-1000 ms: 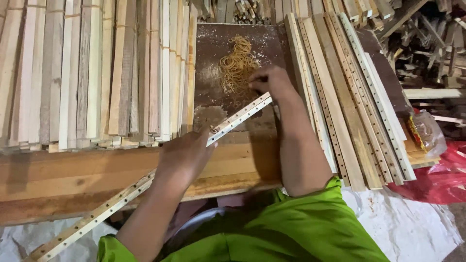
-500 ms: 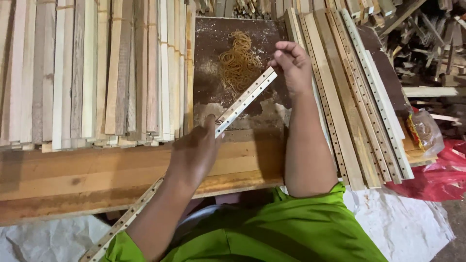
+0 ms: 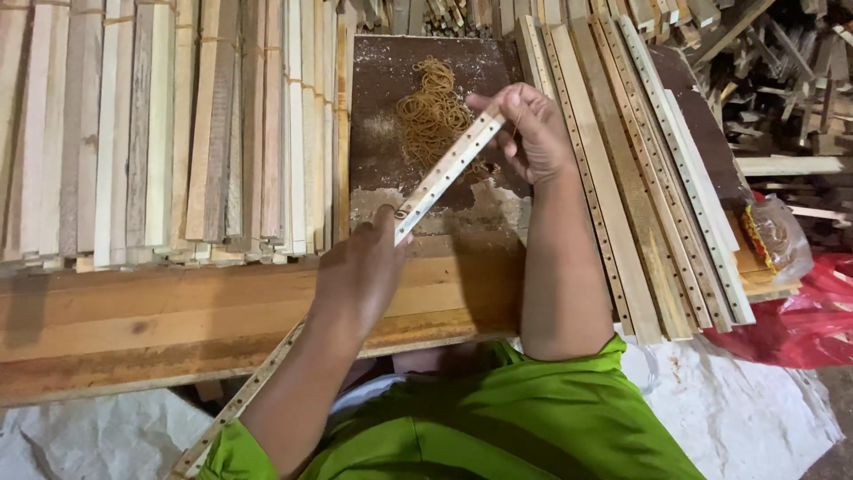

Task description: Inspecting and sorting wooden slats with pre-drilled holes at a workbench

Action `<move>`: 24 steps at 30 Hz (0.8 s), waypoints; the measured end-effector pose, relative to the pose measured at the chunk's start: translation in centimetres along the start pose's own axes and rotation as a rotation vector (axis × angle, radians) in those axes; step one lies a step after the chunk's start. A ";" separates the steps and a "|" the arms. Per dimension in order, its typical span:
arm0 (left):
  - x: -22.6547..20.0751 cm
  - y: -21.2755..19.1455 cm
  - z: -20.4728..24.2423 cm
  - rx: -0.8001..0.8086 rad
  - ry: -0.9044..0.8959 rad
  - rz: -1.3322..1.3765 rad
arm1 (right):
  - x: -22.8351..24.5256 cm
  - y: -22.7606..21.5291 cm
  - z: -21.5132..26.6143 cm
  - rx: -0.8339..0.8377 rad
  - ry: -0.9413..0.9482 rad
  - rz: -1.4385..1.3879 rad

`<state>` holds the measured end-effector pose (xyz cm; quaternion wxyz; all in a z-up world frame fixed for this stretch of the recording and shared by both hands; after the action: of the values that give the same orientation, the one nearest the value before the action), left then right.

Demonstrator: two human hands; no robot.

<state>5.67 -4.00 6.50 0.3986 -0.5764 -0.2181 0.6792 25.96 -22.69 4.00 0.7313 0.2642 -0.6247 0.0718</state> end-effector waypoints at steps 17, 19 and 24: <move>-3.6 -1.8 -3.4 -0.011 0.005 0.126 | 1.2 0.4 0.4 -0.532 -0.435 0.502; -2.7 -1.9 -4.4 -0.091 0.041 0.125 | 0.7 0.2 -0.3 -0.554 -0.391 0.536; -0.6 -1.2 -6.4 -0.188 0.100 0.122 | 0.7 0.5 -0.6 -0.562 -0.622 0.726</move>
<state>12.15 -4.84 6.26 0.3111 -0.6566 -0.2252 0.6492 26.42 -22.17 4.75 0.4829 -0.1645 -0.8574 0.0683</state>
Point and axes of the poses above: each hand's wrist, its own z-axis away from the middle knuckle, its own y-axis out of the palm, x = y × z, the point moved 5 cm from there along -z, towards the middle knuckle, and after that the axes turned 14 degrees about y, right-handed, at the moved point
